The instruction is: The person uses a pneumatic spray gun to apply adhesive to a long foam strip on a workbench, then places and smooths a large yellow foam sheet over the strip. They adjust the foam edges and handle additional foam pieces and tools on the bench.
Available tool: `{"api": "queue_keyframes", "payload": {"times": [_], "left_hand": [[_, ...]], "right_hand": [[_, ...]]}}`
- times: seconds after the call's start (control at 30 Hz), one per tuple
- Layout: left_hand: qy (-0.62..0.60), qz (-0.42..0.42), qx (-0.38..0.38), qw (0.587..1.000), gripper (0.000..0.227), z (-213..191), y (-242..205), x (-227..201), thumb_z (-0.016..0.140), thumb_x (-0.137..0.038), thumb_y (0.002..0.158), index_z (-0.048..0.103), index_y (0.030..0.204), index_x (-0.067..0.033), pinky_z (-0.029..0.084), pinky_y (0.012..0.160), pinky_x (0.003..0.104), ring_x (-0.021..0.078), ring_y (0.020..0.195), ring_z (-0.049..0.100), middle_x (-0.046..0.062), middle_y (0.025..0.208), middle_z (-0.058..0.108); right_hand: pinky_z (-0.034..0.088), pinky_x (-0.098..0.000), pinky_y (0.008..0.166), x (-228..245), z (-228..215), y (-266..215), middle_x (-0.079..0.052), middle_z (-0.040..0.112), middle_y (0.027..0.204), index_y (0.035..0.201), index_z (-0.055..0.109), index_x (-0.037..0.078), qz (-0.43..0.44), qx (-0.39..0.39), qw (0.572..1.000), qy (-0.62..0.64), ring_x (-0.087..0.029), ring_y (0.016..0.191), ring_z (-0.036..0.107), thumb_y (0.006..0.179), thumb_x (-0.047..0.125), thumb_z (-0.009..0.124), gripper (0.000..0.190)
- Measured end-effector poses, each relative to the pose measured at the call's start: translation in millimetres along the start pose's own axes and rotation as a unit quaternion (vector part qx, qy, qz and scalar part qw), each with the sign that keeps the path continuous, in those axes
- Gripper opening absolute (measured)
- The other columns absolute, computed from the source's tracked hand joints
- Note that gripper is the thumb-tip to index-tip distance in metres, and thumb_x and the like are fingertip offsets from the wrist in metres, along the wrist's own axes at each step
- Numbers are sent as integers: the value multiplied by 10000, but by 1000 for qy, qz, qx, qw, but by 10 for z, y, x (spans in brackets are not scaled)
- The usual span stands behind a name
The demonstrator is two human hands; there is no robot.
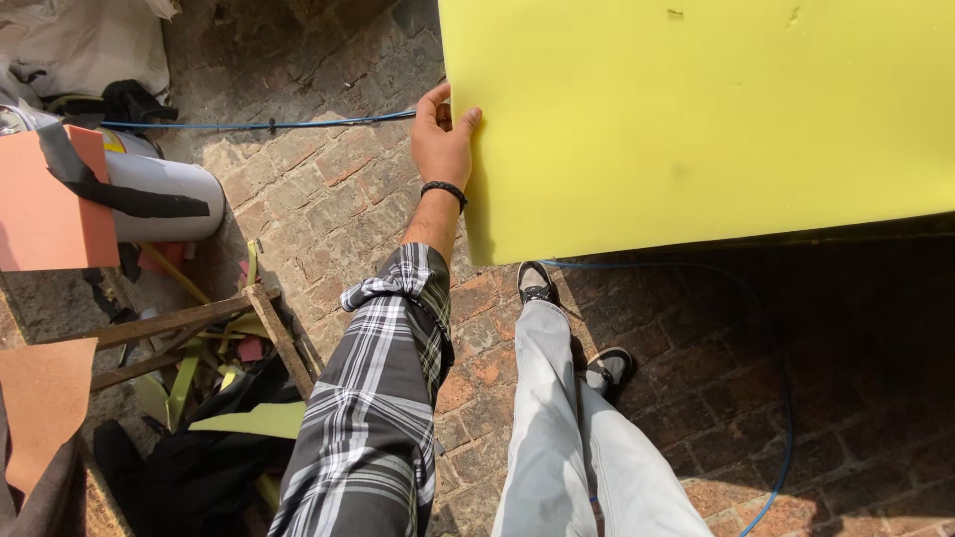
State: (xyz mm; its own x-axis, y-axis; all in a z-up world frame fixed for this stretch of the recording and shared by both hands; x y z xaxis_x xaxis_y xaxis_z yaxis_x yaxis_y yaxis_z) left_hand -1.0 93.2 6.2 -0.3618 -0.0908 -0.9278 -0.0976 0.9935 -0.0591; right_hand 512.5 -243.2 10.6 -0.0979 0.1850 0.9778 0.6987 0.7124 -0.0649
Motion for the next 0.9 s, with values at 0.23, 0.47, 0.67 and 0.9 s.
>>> {"api": "queue_keyframes", "payload": {"times": [0.23,0.47,0.67,0.9], "left_hand": [[51,20,-34,998,398,-1,56,17,826,-94,830,677,1198,-118,636,849,277,111,905,669,-16,1023,677],[190,58,-50,979,545,69,29,-72,776,-96,876,546,1369,-98,537,972,385,242,1143,619,86,1252,614],[193,101,-15,976,590,237,171,-61,646,-171,1024,375,1534,-49,403,1163,437,343,1406,500,186,1513,513],[46,97,-25,994,499,231,691,-28,645,-179,1018,458,1461,-45,548,1018,361,233,1178,674,144,1293,669]], "right_hand": [[545,-387,1045,129,-178,222,-127,651,1276,1350,581,45,-16,22,999,-45,-206,1164,668,1068,132,492,308],[576,-435,1059,121,-422,274,-192,543,1450,1449,420,42,-35,5,999,-31,-263,1280,647,1060,31,512,399],[548,-442,1118,106,-456,53,-223,554,1502,1516,437,71,-32,-6,998,-57,-311,1404,674,1148,-49,508,393],[533,-417,1130,322,-570,367,-213,569,1511,1529,444,53,-60,-14,996,-71,-287,1382,655,1085,-66,496,462]]}}
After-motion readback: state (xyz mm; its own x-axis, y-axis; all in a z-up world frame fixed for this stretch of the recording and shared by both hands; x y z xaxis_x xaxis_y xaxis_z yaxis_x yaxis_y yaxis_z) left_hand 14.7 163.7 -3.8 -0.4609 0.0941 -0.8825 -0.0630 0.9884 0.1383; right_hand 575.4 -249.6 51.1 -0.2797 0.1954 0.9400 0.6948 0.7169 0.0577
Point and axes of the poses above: each hand's wrist, its own y-axis towards the middle knuckle, its own z-axis out of the palm, x = y × z, the point moved 10 cm from there along y, towards the middle knuckle
